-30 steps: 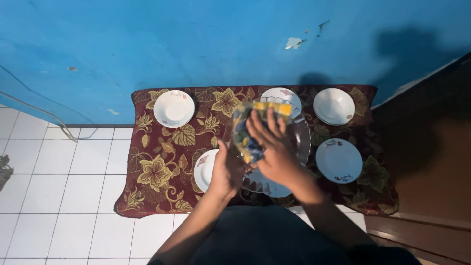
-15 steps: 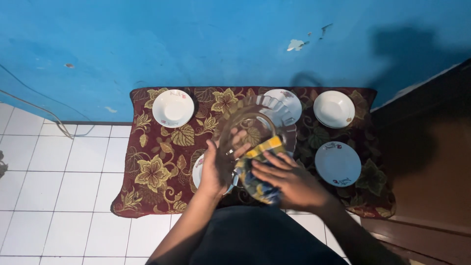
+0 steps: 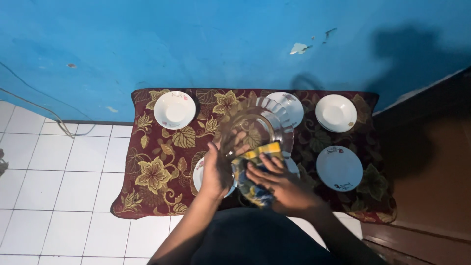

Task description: Wiping a glass plate with a cloth while standing at a table.

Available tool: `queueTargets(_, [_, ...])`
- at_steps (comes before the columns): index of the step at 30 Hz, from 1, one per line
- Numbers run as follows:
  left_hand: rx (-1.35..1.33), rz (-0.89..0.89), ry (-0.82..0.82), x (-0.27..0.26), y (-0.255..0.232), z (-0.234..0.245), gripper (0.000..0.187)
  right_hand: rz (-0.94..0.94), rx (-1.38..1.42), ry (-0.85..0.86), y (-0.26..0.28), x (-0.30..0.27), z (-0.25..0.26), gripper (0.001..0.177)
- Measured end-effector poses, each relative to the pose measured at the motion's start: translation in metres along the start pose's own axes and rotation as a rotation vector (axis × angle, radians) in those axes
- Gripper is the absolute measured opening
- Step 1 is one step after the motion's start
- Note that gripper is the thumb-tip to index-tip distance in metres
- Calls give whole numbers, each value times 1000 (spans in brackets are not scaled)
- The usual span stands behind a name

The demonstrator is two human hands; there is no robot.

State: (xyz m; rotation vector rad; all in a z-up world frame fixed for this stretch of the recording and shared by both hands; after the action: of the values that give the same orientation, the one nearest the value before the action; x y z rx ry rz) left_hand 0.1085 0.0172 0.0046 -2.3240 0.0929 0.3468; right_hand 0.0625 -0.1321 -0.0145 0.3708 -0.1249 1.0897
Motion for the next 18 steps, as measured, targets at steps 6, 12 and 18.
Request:
queueTargets(6, [-130, -70, 169, -13, -24, -36, 83, -38, 284, -137, 5, 47, 16, 101])
queueTargets(12, [-112, 120, -19, -5, 5, -7, 85, -211, 0, -242, -33, 81, 56, 104])
queueTargets(18, [-42, 155, 96, 9, 26, 10, 108, -336, -210, -279, -46, 64, 87, 99])
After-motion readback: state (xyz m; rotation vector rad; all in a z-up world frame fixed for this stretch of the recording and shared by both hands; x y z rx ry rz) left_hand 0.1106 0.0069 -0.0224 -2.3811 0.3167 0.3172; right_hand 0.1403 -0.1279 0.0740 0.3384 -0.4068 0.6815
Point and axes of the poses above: each hand's wrist, its own x-axis towards the middle knuckle, its own z-axis out of the back of the hand, y = z × x, the point moved 9 cm from there along x, towards the middle knuckle, and after that the axes turned 4 degrees about z, right-handed, at the moved point
